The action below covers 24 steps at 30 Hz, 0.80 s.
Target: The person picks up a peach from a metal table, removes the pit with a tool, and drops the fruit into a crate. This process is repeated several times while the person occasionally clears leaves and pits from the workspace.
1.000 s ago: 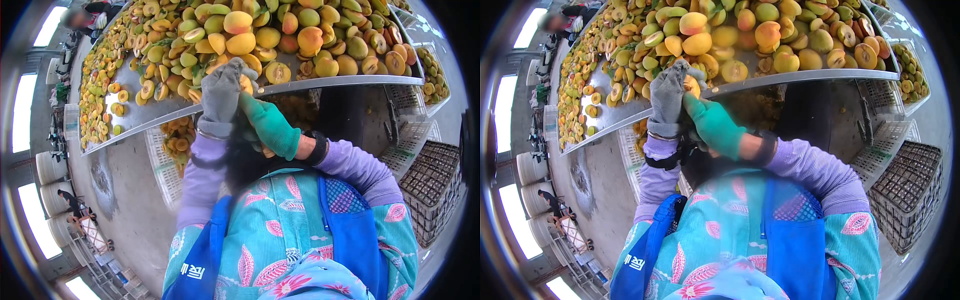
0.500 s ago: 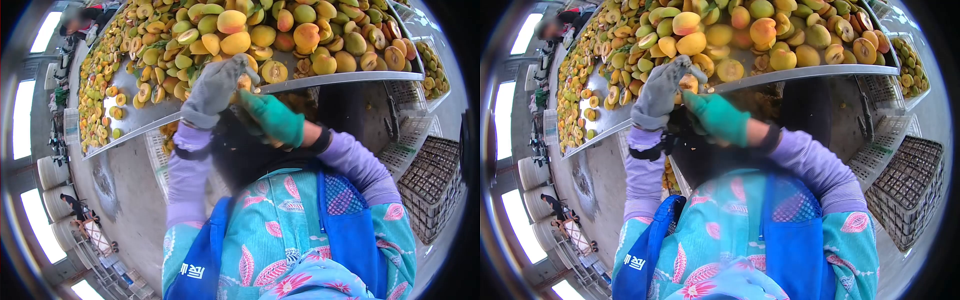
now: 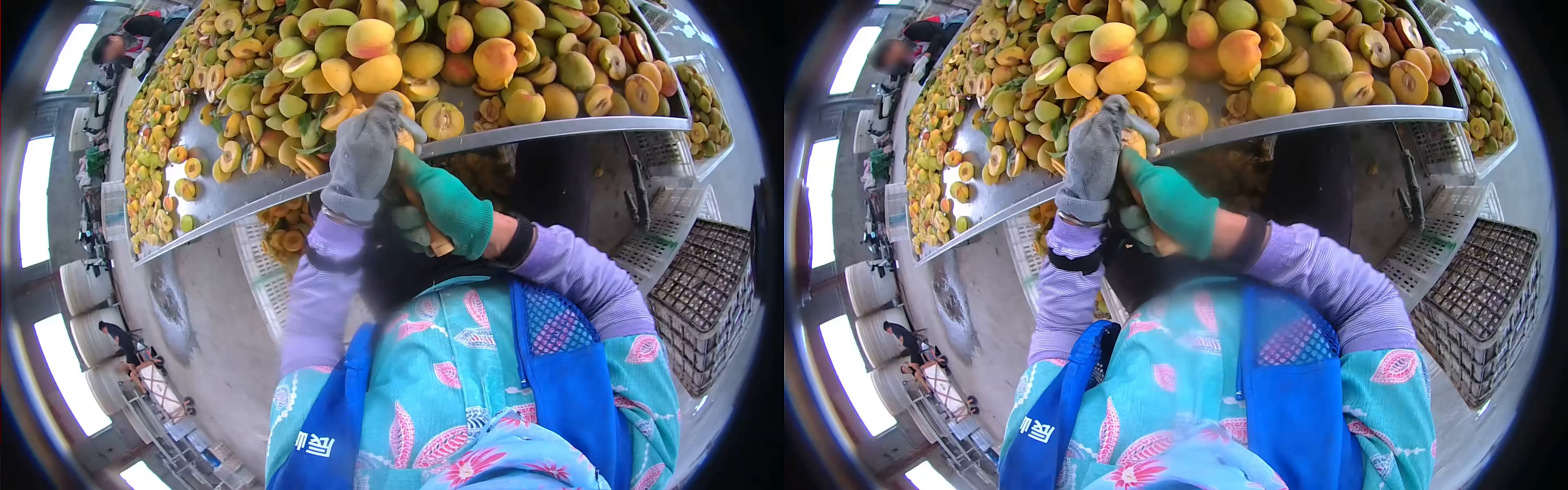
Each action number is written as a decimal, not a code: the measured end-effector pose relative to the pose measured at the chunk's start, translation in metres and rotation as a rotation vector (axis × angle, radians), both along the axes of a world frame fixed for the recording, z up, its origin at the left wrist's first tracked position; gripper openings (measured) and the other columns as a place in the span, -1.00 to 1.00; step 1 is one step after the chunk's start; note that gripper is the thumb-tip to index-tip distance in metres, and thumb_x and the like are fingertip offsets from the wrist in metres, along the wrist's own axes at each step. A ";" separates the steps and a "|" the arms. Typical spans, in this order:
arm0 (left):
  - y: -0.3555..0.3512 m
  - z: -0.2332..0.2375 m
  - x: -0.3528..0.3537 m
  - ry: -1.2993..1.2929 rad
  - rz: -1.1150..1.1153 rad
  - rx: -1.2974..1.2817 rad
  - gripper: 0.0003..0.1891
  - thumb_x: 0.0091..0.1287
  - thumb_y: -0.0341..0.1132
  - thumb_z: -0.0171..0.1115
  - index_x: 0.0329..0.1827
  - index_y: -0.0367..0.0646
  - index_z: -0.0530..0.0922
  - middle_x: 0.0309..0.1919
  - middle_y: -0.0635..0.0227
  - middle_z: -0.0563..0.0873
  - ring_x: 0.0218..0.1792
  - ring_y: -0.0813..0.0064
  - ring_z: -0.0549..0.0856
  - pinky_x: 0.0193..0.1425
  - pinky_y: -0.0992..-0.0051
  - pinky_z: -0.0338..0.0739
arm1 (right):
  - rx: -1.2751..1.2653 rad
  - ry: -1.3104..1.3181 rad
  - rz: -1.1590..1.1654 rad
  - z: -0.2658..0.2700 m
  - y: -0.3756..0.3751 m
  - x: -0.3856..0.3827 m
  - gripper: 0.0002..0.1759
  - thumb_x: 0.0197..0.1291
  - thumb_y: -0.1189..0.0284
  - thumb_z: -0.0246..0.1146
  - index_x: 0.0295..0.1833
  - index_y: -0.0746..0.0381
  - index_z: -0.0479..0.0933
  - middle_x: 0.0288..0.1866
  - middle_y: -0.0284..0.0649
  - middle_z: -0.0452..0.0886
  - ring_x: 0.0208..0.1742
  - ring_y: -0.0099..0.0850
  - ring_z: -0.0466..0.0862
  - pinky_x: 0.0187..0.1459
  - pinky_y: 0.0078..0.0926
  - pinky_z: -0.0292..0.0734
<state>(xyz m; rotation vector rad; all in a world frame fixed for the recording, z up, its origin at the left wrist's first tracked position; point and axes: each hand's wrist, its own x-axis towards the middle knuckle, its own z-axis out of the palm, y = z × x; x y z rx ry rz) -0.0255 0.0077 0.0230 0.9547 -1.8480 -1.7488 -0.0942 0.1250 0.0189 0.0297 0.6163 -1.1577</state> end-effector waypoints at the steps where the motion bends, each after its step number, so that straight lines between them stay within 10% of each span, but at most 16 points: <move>1: 0.002 -0.001 -0.002 0.075 0.040 0.066 -0.44 0.55 0.01 -0.11 -0.32 -0.33 0.64 -0.48 0.25 0.72 -0.50 0.48 0.67 -0.39 0.56 0.57 | -0.036 -0.146 -0.050 -0.001 0.001 0.002 -0.52 0.40 -0.13 0.00 -0.37 0.02 0.38 -0.70 -0.44 0.27 -0.77 -0.56 0.21 -0.78 -0.54 0.11; 2: 0.003 -0.002 -0.005 0.151 0.083 0.133 -0.45 0.55 0.00 -0.10 -0.32 -0.32 0.65 -0.48 0.24 0.73 -0.49 0.47 0.68 -0.38 0.56 0.58 | -0.073 -0.290 -0.097 -0.001 0.001 0.002 -0.52 0.40 -0.13 0.00 -0.37 0.03 0.39 -0.70 -0.44 0.27 -0.78 -0.56 0.21 -0.79 -0.53 0.10; 5: -0.015 -0.019 -0.010 0.024 -0.076 -0.467 -0.46 0.54 -0.03 -0.07 -0.33 -0.36 0.64 -0.51 0.18 0.71 -0.49 0.44 0.68 -0.32 0.51 0.61 | 0.074 0.631 -0.124 0.001 -0.002 0.012 -0.49 0.41 -0.14 -0.03 -0.41 0.04 0.36 -0.71 -0.40 0.30 -0.79 -0.55 0.21 -0.80 -0.50 0.09; 7: -0.015 -0.006 -0.006 -0.122 -0.256 -0.618 -0.47 0.55 -0.06 -0.08 -0.33 -0.36 0.66 -0.52 0.16 0.70 -0.49 0.42 0.68 -0.34 0.49 0.61 | -0.004 0.473 -0.054 -0.011 0.000 0.007 -0.49 0.42 -0.12 -0.03 -0.40 0.05 0.39 -0.71 -0.38 0.32 -0.81 -0.53 0.21 -0.80 -0.51 0.10; 9: -0.016 -0.005 -0.003 -0.103 -0.237 -0.324 -0.49 0.55 -0.09 -0.10 -0.31 -0.35 0.66 -0.49 0.15 0.72 -0.48 0.40 0.70 -0.33 0.49 0.61 | -0.038 0.236 -0.011 -0.009 -0.001 -0.001 -0.46 0.45 -0.07 -0.04 -0.36 0.16 0.47 -0.68 -0.29 0.42 -0.76 -0.41 0.35 -0.73 -0.35 0.26; 13: 0.000 -0.004 -0.005 0.162 0.064 -0.032 -0.48 0.57 -0.10 -0.12 -0.35 -0.34 0.64 -0.47 0.20 0.72 -0.48 0.45 0.68 -0.34 0.51 0.59 | -0.188 1.304 -0.447 -0.045 -0.007 0.027 -0.53 0.45 0.06 0.06 -0.10 0.31 0.50 -0.52 -0.24 0.59 -0.45 -0.29 0.62 -0.35 -0.22 0.51; 17: 0.013 -0.013 -0.014 0.356 0.243 -0.065 -0.43 0.58 -0.06 -0.13 -0.35 -0.37 0.66 -0.49 0.23 0.70 -0.50 0.51 0.62 -0.37 0.56 0.52 | -0.121 1.515 -0.356 -0.041 -0.002 0.023 -0.48 0.45 0.00 0.00 -0.10 0.30 0.46 -0.46 0.16 0.58 -0.42 0.12 0.60 -0.41 -0.06 0.46; 19: 0.013 -0.013 -0.014 0.349 0.220 -0.073 -0.43 0.58 -0.05 -0.13 -0.36 -0.37 0.65 -0.50 0.23 0.70 -0.51 0.51 0.61 -0.38 0.56 0.51 | -0.188 1.513 -0.424 -0.047 -0.002 0.024 -0.50 0.45 -0.02 -0.02 -0.11 0.26 0.45 -0.53 0.04 0.59 -0.53 0.00 0.60 -0.49 -0.13 0.45; 24: 0.004 -0.001 -0.006 0.223 0.023 0.065 -0.39 0.57 -0.01 -0.15 -0.43 -0.36 0.62 -0.52 0.21 0.68 -0.51 0.48 0.62 -0.36 0.55 0.53 | -0.108 -0.022 -0.109 -0.008 -0.001 0.008 -0.55 0.44 -0.12 -0.06 -0.21 0.02 0.40 -0.66 -0.46 0.35 -0.75 -0.57 0.31 -0.71 -0.56 0.25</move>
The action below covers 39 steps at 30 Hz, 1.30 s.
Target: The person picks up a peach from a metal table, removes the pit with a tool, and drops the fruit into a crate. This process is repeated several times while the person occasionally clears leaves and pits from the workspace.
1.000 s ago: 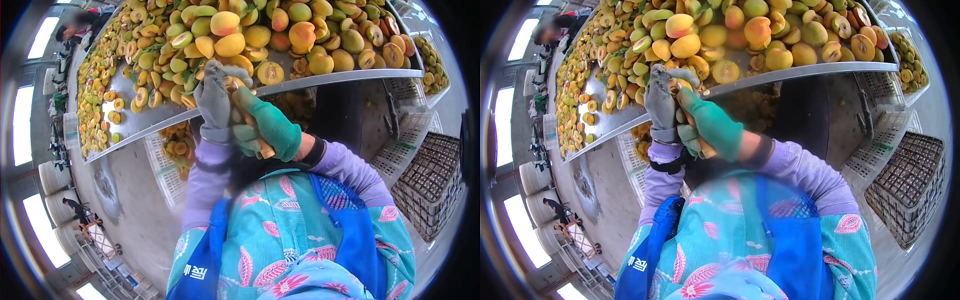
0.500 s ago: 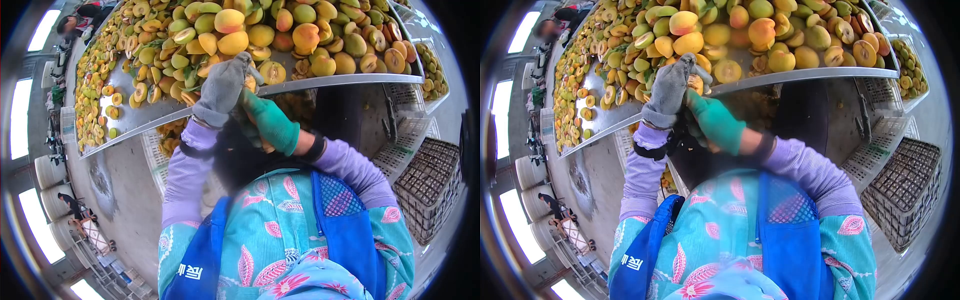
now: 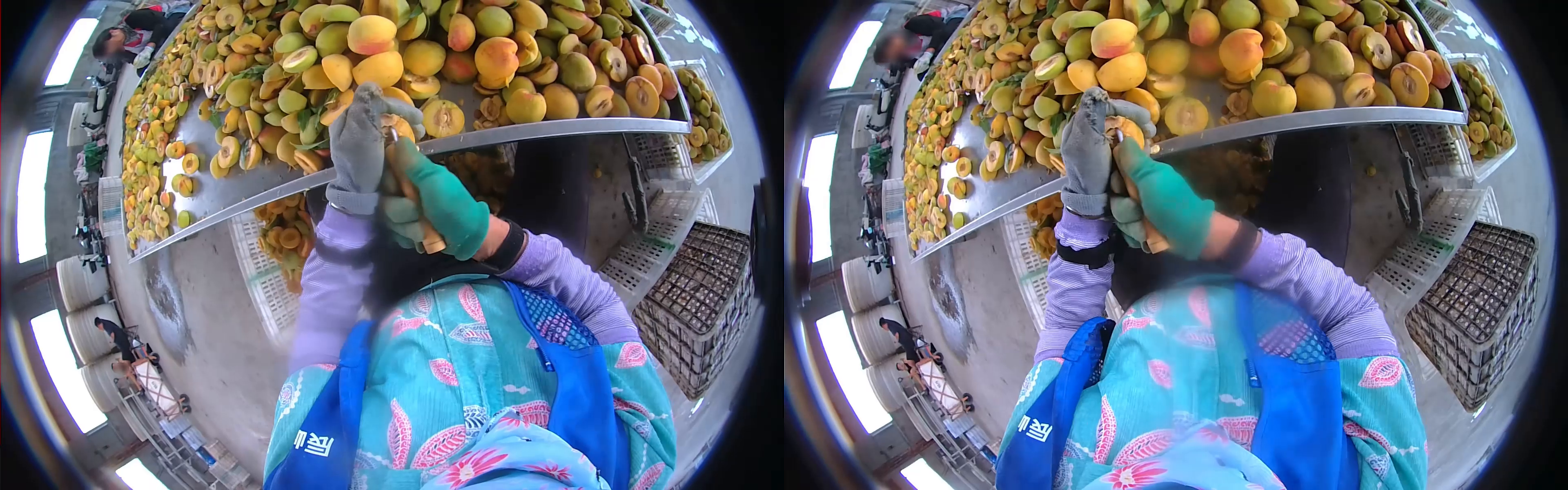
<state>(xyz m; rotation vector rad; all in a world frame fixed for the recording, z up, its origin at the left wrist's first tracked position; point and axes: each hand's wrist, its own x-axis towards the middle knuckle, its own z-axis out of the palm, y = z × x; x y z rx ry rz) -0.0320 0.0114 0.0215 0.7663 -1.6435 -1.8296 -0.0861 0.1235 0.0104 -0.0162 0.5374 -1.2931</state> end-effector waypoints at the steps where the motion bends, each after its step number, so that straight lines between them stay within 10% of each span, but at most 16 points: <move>1: 0.001 0.000 0.002 0.011 -0.011 -0.006 -0.39 0.57 -0.01 -0.16 -0.43 -0.36 0.62 -0.52 0.20 0.68 -0.50 0.47 0.62 -0.35 0.54 0.54 | -0.086 -0.146 0.008 -0.001 0.003 -0.002 -0.54 0.43 -0.13 -0.06 -0.25 0.01 0.40 -0.66 -0.45 0.35 -0.75 -0.57 0.29 -0.72 -0.57 0.23; 2: 0.000 0.001 0.004 0.021 -0.021 -0.012 -0.38 0.57 -0.01 -0.16 -0.44 -0.36 0.62 -0.52 0.20 0.68 -0.50 0.47 0.63 -0.34 0.54 0.55 | -0.172 -0.292 0.016 -0.002 0.004 -0.002 -0.53 0.42 -0.15 -0.05 -0.29 0.01 0.39 -0.66 -0.45 0.34 -0.75 -0.58 0.28 -0.74 -0.58 0.20; 6: 0.000 0.010 0.006 -0.036 -0.147 -0.050 -0.37 0.56 0.02 -0.17 -0.43 -0.36 0.61 -0.52 0.18 0.68 -0.48 0.45 0.63 -0.31 0.50 0.55 | 0.039 0.546 0.033 0.001 0.006 0.010 -0.49 0.40 -0.20 -0.09 -0.35 -0.01 0.33 -0.69 -0.48 0.27 -0.75 -0.58 0.27 -0.72 -0.56 0.16; 10: 0.000 0.001 0.007 0.085 -0.051 0.081 -0.38 0.56 0.02 -0.15 -0.42 -0.37 0.61 -0.51 0.16 0.68 -0.48 0.41 0.64 -0.31 0.48 0.56 | -0.202 -0.340 0.079 -0.003 0.006 -0.003 -0.49 0.38 -0.21 -0.04 -0.36 -0.01 0.34 -0.68 -0.47 0.27 -0.75 -0.59 0.24 -0.74 -0.59 0.12; 14: 0.006 0.005 0.008 0.034 -0.078 0.046 -0.39 0.56 0.04 -0.16 -0.41 -0.34 0.59 -0.51 0.16 0.68 -0.49 0.41 0.64 -0.34 0.48 0.56 | 0.023 0.307 -0.005 0.016 0.011 0.008 -0.49 0.38 -0.21 -0.06 -0.36 -0.02 0.31 -0.66 -0.47 0.27 -0.74 -0.58 0.20 -0.71 -0.56 0.12; 18: 0.002 0.005 0.008 0.106 -0.137 -0.027 -0.37 0.56 0.06 -0.17 -0.41 -0.33 0.60 -0.49 0.17 0.68 -0.48 0.44 0.64 -0.33 0.50 0.55 | -0.105 -0.261 0.086 0.016 0.008 0.001 -0.42 0.36 -0.27 -0.08 -0.43 0.00 0.27 -0.72 -0.46 0.21 -0.79 -0.58 0.17 -0.72 -0.58 0.10; 19: 0.002 0.007 0.009 0.066 -0.147 -0.023 -0.37 0.56 0.07 -0.17 -0.41 -0.33 0.60 -0.49 0.17 0.68 -0.48 0.44 0.64 -0.33 0.50 0.55 | -0.022 0.066 0.086 0.025 0.011 0.002 -0.44 0.36 -0.25 -0.07 -0.39 0.01 0.30 -0.71 -0.49 0.22 -0.78 -0.59 0.19 -0.71 -0.58 0.12; 26: 0.006 0.004 0.006 0.164 -0.221 0.203 -0.35 0.56 0.11 -0.24 -0.34 -0.32 0.60 -0.50 0.18 0.68 -0.46 0.47 0.64 -0.31 0.53 0.55 | -0.109 -0.182 0.073 0.019 0.015 -0.001 -0.47 0.39 -0.21 -0.06 -0.31 0.05 0.32 -0.70 -0.46 0.23 -0.77 -0.59 0.21 -0.67 -0.57 0.15; 30: 0.013 0.012 0.007 -0.003 -0.218 0.027 -0.36 0.57 0.10 -0.27 -0.36 -0.28 0.57 -0.48 0.16 0.68 -0.42 0.47 0.64 -0.25 0.52 0.55 | -0.039 0.240 0.190 0.019 0.024 -0.020 -0.46 0.40 -0.21 -0.09 -0.30 0.05 0.33 -0.69 -0.53 0.24 -0.76 -0.65 0.21 -0.64 -0.61 0.16; 32: 0.014 0.014 0.004 -0.014 -0.345 0.070 -0.37 0.57 0.10 -0.28 -0.36 -0.27 0.56 -0.48 0.17 0.68 -0.42 0.47 0.64 -0.23 0.50 0.55 | -0.184 -0.232 0.217 0.001 0.029 -0.018 -0.48 0.44 -0.17 -0.14 -0.31 0.03 0.34 -0.69 -0.56 0.22 -0.78 -0.66 0.19 -0.65 -0.61 0.13; 37: 0.026 -0.001 0.000 0.390 -0.252 1.357 -0.57 0.47 0.02 -0.12 -0.29 -0.17 0.52 -0.39 0.21 0.64 -0.36 0.39 0.61 -0.23 0.48 0.53 | -0.360 -0.564 0.139 0.004 0.029 -0.007 -0.50 0.48 -0.13 -0.20 -0.28 0.01 0.37 -0.69 -0.59 0.21 -0.78 -0.67 0.21 -0.67 -0.61 0.09; 39: 0.033 -0.011 -0.001 0.350 -0.245 1.268 -0.55 0.48 0.03 -0.13 -0.27 -0.18 0.53 -0.38 0.24 0.63 -0.34 0.39 0.63 -0.24 0.47 0.55 | -0.337 -0.591 0.166 0.007 0.031 -0.012 -0.47 0.47 -0.15 -0.20 -0.29 0.04 0.37 -0.71 -0.58 0.21 -0.79 -0.66 0.21 -0.66 -0.62 0.11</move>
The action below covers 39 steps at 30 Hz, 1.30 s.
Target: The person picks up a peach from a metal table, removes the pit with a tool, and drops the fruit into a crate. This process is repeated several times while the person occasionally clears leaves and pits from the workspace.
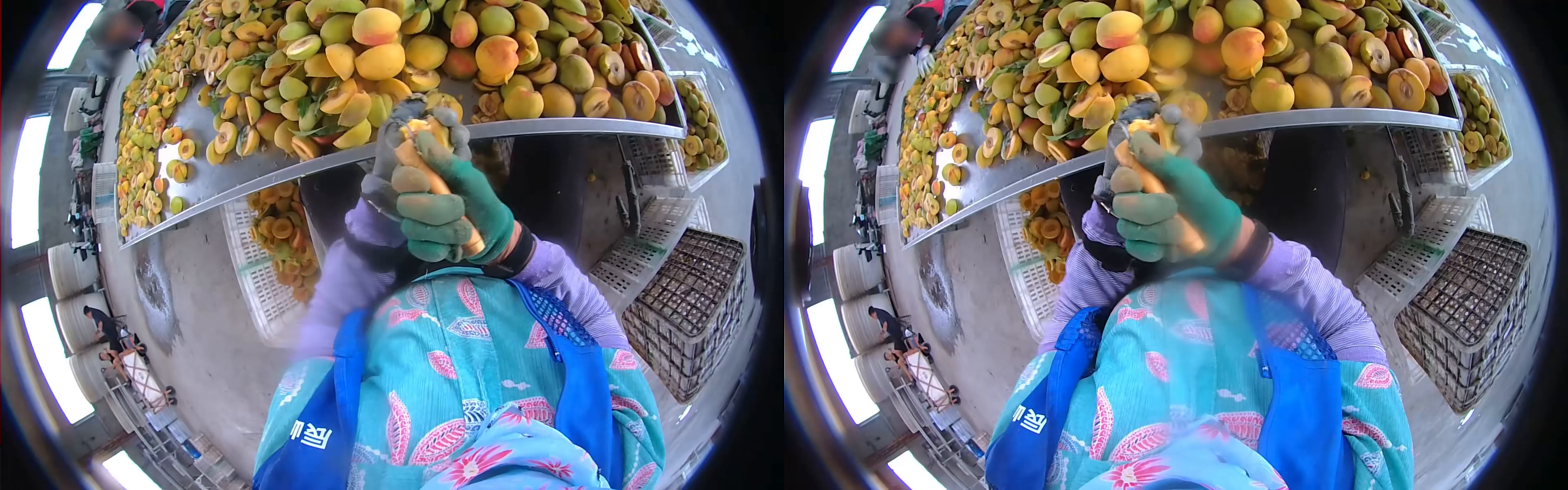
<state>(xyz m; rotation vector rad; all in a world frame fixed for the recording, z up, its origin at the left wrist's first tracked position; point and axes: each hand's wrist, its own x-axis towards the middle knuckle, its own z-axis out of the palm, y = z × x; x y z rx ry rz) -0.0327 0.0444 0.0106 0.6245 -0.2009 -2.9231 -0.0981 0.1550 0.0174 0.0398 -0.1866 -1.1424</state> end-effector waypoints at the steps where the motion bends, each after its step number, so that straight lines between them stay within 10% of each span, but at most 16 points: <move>1: 0.001 -0.003 -0.002 -0.007 0.000 -0.054 -0.54 0.48 0.04 -0.14 -0.27 -0.18 0.54 -0.38 0.26 0.62 -0.34 0.38 0.64 -0.24 0.46 0.56 | -0.018 0.080 -0.021 0.002 0.006 -0.006 -0.46 0.47 -0.15 -0.20 -0.28 0.05 0.37 -0.72 -0.57 0.22 -0.80 -0.66 0.20 -0.66 -0.62 0.13; 7: -0.006 -0.020 0.020 -0.216 0.306 -0.938 -0.31 0.54 0.19 -0.30 -0.07 -0.35 0.57 -0.33 0.17 0.69 -0.33 0.41 0.66 -0.12 0.49 0.58 | 0.540 1.251 -0.216 0.014 0.022 -0.029 -0.42 0.42 -0.14 -0.08 -0.32 0.18 0.39 -0.72 -0.42 0.33 -0.81 -0.59 0.28 -0.76 -0.66 0.15; 13: -0.006 -0.024 0.023 -0.225 0.343 -1.154 -0.28 0.51 0.25 -0.25 -0.05 -0.36 0.56 -0.32 0.19 0.68 -0.33 0.44 0.65 -0.13 0.50 0.58 | 0.158 1.708 0.049 0.019 0.010 -0.021 -0.54 0.39 -0.05 0.07 -0.12 0.17 0.44 -0.60 -0.35 0.39 -0.66 -0.50 0.43 -0.68 -0.47 0.31; 14: -0.015 -0.025 0.025 -0.211 0.413 -1.174 -0.28 0.51 0.24 -0.23 -0.03 -0.37 0.55 -0.28 0.17 0.68 -0.32 0.44 0.65 -0.14 0.51 0.58 | -0.085 2.110 -0.288 -0.025 0.012 -0.020 -0.52 0.39 -0.05 0.06 -0.06 0.20 0.45 -0.55 -0.13 0.47 -0.48 -0.23 0.56 -0.42 -0.26 0.49; 17: -0.032 -0.025 0.020 -0.048 0.523 -1.049 -0.27 0.46 0.28 -0.17 -0.08 -0.36 0.58 -0.29 0.15 0.70 -0.31 0.36 0.68 -0.15 0.45 0.63 | -0.061 2.452 -0.343 -0.024 0.029 -0.038 -0.49 0.39 -0.05 0.05 -0.07 0.23 0.51 -0.39 0.02 0.59 -0.27 -0.01 0.60 -0.19 -0.16 0.48; 22: -0.018 -0.017 0.009 -0.149 0.484 -1.176 -0.28 0.47 0.26 -0.17 -0.11 -0.37 0.58 -0.30 0.15 0.69 -0.32 0.38 0.67 -0.17 0.47 0.60 | 0.062 1.997 -0.472 -0.008 0.003 -0.022 -0.50 0.40 -0.05 0.05 -0.15 0.22 0.49 -0.49 -0.09 0.49 -0.44 -0.24 0.58 -0.41 -0.27 0.48; 26: -0.015 -0.011 0.008 -0.084 0.425 -1.033 -0.35 0.51 0.18 -0.22 -0.19 -0.32 0.56 -0.43 0.15 0.64 -0.41 0.44 0.60 -0.35 0.56 0.49 | 0.197 1.229 0.091 0.018 0.001 -0.021 -0.54 0.41 -0.05 0.07 -0.27 0.15 0.48 -0.53 -0.41 0.38 -0.62 -0.61 0.35 -0.64 -0.62 0.23; 29: -0.025 -0.016 0.010 0.062 0.333 -0.915 -0.33 0.47 0.24 -0.18 -0.19 -0.30 0.56 -0.49 0.14 0.61 -0.45 0.42 0.58 -0.40 0.55 0.46 | 0.246 1.015 0.046 0.018 0.003 -0.012 -0.40 0.37 -0.18 0.01 -0.40 0.15 0.37 -0.67 -0.42 0.35 -0.77 -0.63 0.30 -0.76 -0.68 0.16; 33: -0.022 0.001 0.001 0.027 0.705 -0.387 -0.41 0.39 0.21 0.01 -0.13 -0.25 0.58 -0.37 0.19 0.67 -0.50 0.35 0.65 -0.42 0.54 0.59 | 0.121 1.456 0.278 -0.018 0.017 -0.029 -0.40 0.36 -0.18 0.04 -0.33 0.19 0.44 -0.67 -0.44 0.34 -0.76 -0.65 0.30 -0.75 -0.67 0.17; 39: -0.045 -0.027 0.026 -0.026 0.501 -1.107 -0.41 0.44 0.20 -0.06 -0.10 -0.25 0.56 -0.29 0.14 0.69 -0.36 0.37 0.67 -0.31 0.52 0.56 | 0.202 1.704 -0.107 -0.009 0.005 -0.005 -0.51 0.43 -0.03 -0.01 -0.12 0.19 0.52 -0.58 -0.36 0.46 -0.73 -0.53 0.39 -0.72 -0.57 0.23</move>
